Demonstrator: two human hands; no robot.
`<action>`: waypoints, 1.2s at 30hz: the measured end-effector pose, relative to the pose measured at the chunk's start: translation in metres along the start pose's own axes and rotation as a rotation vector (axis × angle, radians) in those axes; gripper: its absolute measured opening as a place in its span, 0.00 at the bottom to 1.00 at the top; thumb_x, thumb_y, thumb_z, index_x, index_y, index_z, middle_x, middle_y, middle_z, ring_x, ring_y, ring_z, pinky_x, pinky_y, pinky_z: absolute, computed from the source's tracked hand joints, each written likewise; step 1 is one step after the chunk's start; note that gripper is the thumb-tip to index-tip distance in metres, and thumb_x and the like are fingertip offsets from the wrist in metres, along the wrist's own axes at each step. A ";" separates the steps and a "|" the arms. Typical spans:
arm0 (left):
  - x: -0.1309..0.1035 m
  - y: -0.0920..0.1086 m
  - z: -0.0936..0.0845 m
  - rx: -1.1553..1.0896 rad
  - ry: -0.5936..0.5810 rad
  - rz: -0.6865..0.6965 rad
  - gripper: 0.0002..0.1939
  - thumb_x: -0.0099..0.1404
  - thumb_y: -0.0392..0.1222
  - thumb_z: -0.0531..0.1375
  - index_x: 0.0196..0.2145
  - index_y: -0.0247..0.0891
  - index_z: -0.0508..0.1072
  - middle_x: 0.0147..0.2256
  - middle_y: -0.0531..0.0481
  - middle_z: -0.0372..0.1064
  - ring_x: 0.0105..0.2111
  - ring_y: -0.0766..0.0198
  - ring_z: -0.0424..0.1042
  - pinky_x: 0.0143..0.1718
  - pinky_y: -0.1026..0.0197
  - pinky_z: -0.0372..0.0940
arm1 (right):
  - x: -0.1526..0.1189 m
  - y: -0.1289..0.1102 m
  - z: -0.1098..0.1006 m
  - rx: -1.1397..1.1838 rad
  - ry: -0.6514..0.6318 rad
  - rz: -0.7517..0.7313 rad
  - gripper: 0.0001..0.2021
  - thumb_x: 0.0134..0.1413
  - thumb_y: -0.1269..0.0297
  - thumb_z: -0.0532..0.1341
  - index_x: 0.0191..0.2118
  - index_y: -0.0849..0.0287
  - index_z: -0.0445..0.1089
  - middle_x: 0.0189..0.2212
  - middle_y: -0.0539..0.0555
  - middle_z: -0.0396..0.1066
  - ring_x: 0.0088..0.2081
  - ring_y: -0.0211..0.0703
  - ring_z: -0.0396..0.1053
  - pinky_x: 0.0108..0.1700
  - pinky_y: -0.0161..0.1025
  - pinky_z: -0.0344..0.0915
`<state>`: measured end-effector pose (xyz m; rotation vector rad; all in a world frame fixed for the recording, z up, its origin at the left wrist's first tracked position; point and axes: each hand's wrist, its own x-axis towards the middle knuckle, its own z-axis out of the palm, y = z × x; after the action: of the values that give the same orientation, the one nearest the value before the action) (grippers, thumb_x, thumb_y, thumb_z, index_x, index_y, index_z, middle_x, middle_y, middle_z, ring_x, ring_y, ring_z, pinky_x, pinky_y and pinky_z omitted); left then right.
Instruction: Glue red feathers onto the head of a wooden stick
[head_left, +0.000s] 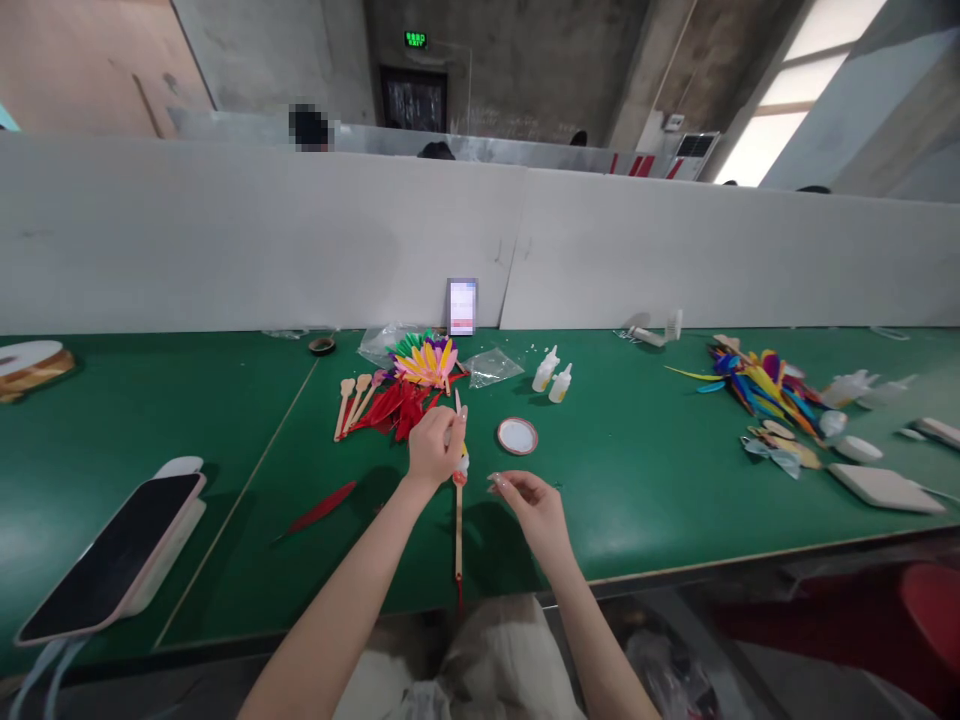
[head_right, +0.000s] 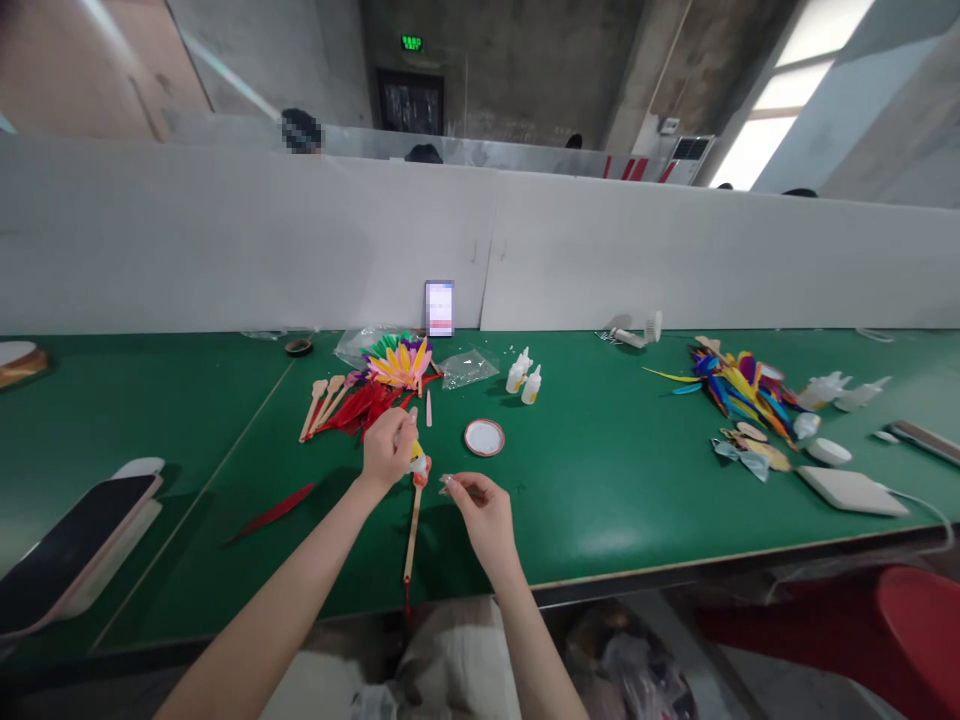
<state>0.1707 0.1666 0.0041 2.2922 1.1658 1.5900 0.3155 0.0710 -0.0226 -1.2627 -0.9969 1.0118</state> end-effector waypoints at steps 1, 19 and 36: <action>0.000 0.000 -0.002 -0.009 -0.001 -0.015 0.14 0.65 0.38 0.48 0.21 0.40 0.56 0.20 0.54 0.56 0.23 0.65 0.59 0.27 0.63 0.55 | 0.000 0.000 0.000 -0.028 0.000 -0.009 0.13 0.44 0.54 0.65 0.26 0.61 0.72 0.22 0.53 0.74 0.27 0.43 0.71 0.33 0.38 0.67; 0.000 0.004 -0.006 -0.118 -0.409 -0.328 0.14 0.50 0.51 0.64 0.24 0.41 0.66 0.25 0.55 0.67 0.25 0.65 0.67 0.25 0.65 0.57 | -0.046 0.009 0.025 -0.504 -0.615 -0.379 0.18 0.55 0.60 0.59 0.52 0.54 0.65 0.51 0.56 0.67 0.55 0.46 0.61 0.62 0.51 0.45; -0.017 -0.001 0.003 -0.427 -0.064 -0.598 0.12 0.51 0.48 0.63 0.27 0.40 0.65 0.23 0.55 0.69 0.24 0.65 0.71 0.27 0.65 0.65 | -0.049 0.011 0.033 -0.470 -0.480 -0.403 0.13 0.57 0.60 0.57 0.45 0.54 0.72 0.45 0.57 0.72 0.50 0.47 0.66 0.58 0.49 0.56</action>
<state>0.1697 0.1573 -0.0108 1.5264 1.1978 1.3518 0.2702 0.0331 -0.0330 -1.1337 -1.8620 0.7968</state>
